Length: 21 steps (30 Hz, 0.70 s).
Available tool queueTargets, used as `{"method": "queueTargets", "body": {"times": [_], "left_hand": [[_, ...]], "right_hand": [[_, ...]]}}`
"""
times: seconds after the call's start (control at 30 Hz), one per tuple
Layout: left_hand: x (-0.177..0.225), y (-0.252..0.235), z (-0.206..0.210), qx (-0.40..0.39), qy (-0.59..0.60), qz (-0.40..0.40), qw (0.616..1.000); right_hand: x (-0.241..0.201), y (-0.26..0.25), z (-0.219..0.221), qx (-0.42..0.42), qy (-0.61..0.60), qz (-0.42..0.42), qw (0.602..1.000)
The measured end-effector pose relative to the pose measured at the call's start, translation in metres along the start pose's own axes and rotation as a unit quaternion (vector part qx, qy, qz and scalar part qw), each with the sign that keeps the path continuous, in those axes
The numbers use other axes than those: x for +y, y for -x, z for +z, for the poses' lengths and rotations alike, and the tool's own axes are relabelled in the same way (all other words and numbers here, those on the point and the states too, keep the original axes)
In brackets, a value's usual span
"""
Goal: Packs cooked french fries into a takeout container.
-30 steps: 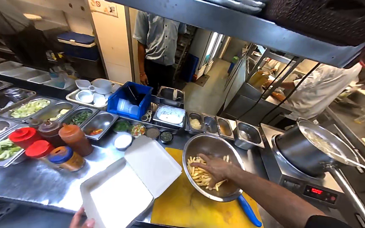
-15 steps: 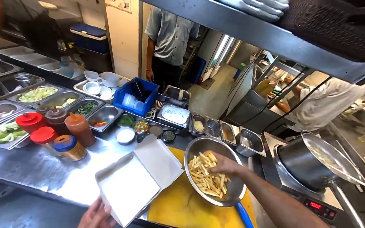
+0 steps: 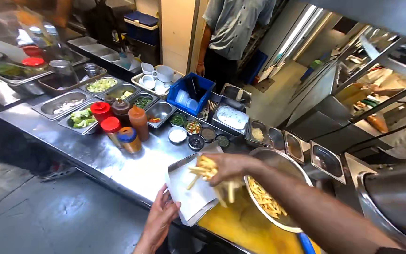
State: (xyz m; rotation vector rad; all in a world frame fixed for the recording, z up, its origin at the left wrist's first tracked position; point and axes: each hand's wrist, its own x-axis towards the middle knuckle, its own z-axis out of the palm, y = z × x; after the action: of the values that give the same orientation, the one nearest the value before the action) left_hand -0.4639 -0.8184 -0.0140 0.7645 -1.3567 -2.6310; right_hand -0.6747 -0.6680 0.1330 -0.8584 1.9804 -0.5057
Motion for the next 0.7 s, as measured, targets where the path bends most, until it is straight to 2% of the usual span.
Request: {"method": "queueTargets", "body": {"times": [0.1, 0.2, 0.27, 0.37, 0.43, 0.5, 0.6, 0.7], "left_hand": [[0.001, -0.003, 0.004, -0.010, 0.021, -0.004, 1.000], [-0.003, -0.009, -0.003, -0.013, 0.050, -0.021, 0.998], [-0.011, -0.015, -0.013, -0.020, 0.069, -0.027, 0.997], [-0.017, -0.020, -0.026, -0.037, 0.063, -0.017, 0.997], [-0.022, -0.022, -0.024, -0.039, 0.053, -0.012, 0.998], [-0.025, -0.023, -0.023, -0.032, 0.038, -0.012, 0.999], [-0.027, -0.024, -0.029, -0.040, 0.029, -0.015, 0.999], [-0.027, -0.024, -0.032, -0.053, 0.021, -0.011, 0.998]], "right_hand": [[-0.014, -0.037, 0.049, 0.104, 0.063, 0.055, 0.991], [-0.011, -0.009, 0.050, 0.192, 0.077, 0.007, 0.978], [0.020, 0.027, 0.022, 0.256, 0.043, 0.001, 0.966], [0.111, 0.075, -0.015, 0.317, 0.007, 0.131, 0.939], [0.173, 0.100, -0.016, 0.292, -0.008, 0.202, 0.935], [0.209, 0.104, -0.002, 0.246, 0.032, 0.166, 0.954], [0.227, 0.084, 0.019, 0.206, 0.119, 0.078, 0.968], [0.224, 0.075, 0.032, 0.160, 0.172, 0.116, 0.965]]}}
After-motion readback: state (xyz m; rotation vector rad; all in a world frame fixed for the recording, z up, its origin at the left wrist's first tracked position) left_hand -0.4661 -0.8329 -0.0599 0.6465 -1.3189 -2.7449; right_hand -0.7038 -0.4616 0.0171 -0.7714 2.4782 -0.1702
